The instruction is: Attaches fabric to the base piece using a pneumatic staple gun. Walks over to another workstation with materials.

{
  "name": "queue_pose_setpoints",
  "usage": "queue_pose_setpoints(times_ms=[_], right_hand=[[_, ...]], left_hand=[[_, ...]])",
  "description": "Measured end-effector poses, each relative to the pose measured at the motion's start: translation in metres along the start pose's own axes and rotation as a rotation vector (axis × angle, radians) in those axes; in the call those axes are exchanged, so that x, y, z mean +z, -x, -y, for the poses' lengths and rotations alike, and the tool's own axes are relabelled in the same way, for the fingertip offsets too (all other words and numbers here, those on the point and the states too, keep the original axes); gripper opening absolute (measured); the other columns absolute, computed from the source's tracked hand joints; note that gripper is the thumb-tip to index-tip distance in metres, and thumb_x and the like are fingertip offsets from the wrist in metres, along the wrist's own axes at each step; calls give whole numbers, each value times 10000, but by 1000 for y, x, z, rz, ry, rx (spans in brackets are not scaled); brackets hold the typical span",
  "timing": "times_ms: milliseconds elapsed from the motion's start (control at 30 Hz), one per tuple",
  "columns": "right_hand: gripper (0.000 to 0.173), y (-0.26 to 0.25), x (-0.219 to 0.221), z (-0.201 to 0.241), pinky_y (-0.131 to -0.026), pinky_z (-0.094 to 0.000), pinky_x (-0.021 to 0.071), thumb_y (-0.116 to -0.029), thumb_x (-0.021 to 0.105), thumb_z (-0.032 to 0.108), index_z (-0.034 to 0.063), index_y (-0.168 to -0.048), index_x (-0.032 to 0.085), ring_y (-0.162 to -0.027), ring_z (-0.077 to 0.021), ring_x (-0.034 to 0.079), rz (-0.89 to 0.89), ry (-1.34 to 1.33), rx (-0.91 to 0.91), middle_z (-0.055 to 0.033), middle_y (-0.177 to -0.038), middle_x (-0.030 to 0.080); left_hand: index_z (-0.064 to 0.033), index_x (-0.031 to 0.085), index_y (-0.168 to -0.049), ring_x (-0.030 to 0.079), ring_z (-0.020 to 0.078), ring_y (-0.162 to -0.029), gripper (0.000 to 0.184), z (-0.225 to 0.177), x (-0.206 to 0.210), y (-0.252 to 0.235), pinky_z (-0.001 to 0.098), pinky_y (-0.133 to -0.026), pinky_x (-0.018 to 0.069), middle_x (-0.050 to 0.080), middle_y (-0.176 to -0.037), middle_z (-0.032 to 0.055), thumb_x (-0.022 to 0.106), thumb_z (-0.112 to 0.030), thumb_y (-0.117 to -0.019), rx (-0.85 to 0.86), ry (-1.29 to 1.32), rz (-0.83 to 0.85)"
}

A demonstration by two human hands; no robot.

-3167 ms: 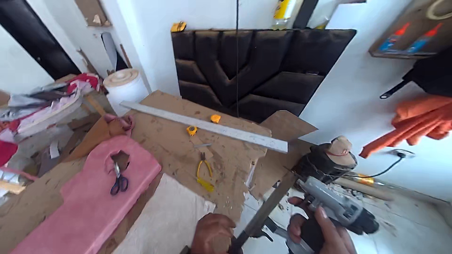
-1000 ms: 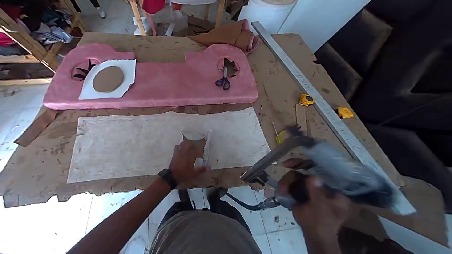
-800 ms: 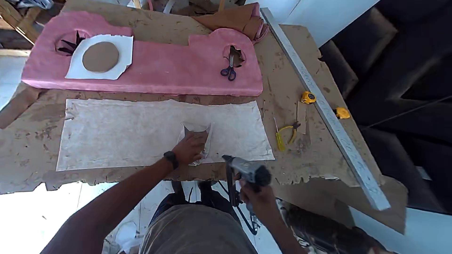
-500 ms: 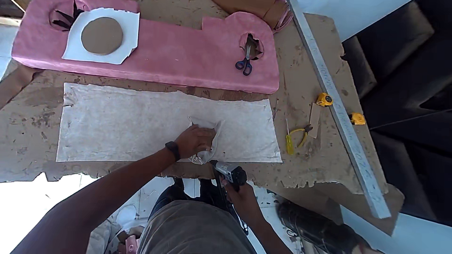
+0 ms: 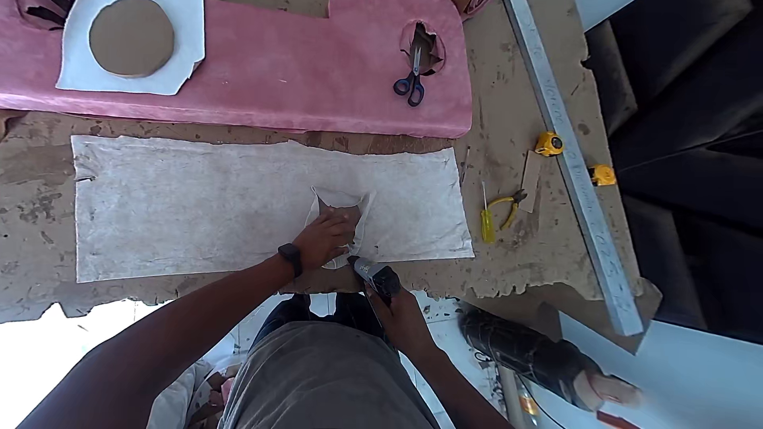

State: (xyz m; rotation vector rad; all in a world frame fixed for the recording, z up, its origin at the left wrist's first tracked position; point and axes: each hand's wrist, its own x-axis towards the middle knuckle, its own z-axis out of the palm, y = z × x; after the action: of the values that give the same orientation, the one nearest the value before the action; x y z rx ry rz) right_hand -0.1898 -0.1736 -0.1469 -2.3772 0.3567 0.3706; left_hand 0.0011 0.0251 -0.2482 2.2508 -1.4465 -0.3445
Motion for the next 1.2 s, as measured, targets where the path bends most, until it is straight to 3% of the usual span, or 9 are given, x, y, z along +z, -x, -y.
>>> queue_pose_setpoints(times_ms=[233, 567, 700, 800, 900, 967, 1033, 1133, 1200], right_hand=[[376, -2, -1, 24, -670, -335, 602, -1027, 521, 491, 160, -1164, 633, -686, -88, 665, 102, 91, 113, 38, -804, 666], [376, 6, 15, 44, -686, -347, 597, -1025, 517, 483, 146, -1144, 636, -692, -103, 669, 143, 113, 134, 30, -806, 667], [331, 13, -2, 32, -616, -329, 627, -1027, 559, 450, 154, -1147, 642, -632, -91, 686, 77, -116, 173, 58, -767, 693], [330, 15, -40, 3, -583, -388, 632, -1029, 575, 395, 89, -1103, 671, -593, -182, 699, -16, -315, 250, -25, -703, 699], [332, 5, -83, -45, -569, -437, 610, -1052, 544, 322, 43, -1179, 672, -577, -273, 676, -32, -485, 251, -148, -743, 699], [344, -12, -109, -83, -576, -431, 605, -1072, 507, 305, 37, -1232, 651, -588, -287, 671, -21, -620, 257, -198, -887, 728], [344, -35, -129, -118, -579, -415, 602, -1086, 469, 312, 54, -1263, 609, -604, -279, 677, 0, -736, 290, -202, -1015, 738], [415, -77, -145, -150, -624, -427, 621, -1099, 451, 398, 55, -1309, 552, -702, -291, 724, -25, -740, 407, -174, -1099, 742], [502, -94, -153, -155, -723, -480, 632, -1068, 488, 495, 47, -1267, 596, -832, -285, 743, -113, -495, 458, -144, -1071, 737]], left_hand=[[-181, 748, -1172, 318, 166, -1528, 407, 1, 3, -2, 469, -1296, 165, 561, -1494, -60, 445, -438, -1081, 2, 16, -47], [-166, 753, -1132, 344, 175, -1517, 393, 4, 4, -1, 465, -1289, 195, 584, -1472, -45, 481, -443, -1069, 32, 24, -104], [-131, 767, -1074, 362, 177, -1510, 389, 11, -6, 1, 461, -1290, 198, 607, -1453, -28, 536, -442, -1048, 80, 67, -75], [-125, 772, -1018, 362, 174, -1508, 297, 27, -26, 11, 443, -1297, 195, 630, -1421, -31, 606, -371, -1023, 202, 136, 21], [-114, 773, -924, 447, 196, -1454, 199, 40, -57, 34, 452, -1270, 264, 694, -1322, -16, 691, -293, -954, 258, 197, 114], [-155, 735, -846, 603, 154, -1211, 202, 38, -81, 44, 410, -1134, 441, 721, -1078, -35, 713, -350, -895, 102, 150, 140], [-198, 693, -851, 643, 176, -972, 374, 21, -93, 37, 444, -928, 531, 678, -905, -23, 681, -572, -863, -172, 42, 139], [-208, 715, -1190, 611, 281, -1184, 779, -29, -74, -4, 583, -1002, 489, 698, -1179, 43, 626, -847, -752, -519, -43, 139], [-184, 701, -1182, 564, 321, -1220, 642, -48, -38, -31, 610, -1021, 458, 655, -1202, 74, 654, -722, -835, -610, -69, 51]])
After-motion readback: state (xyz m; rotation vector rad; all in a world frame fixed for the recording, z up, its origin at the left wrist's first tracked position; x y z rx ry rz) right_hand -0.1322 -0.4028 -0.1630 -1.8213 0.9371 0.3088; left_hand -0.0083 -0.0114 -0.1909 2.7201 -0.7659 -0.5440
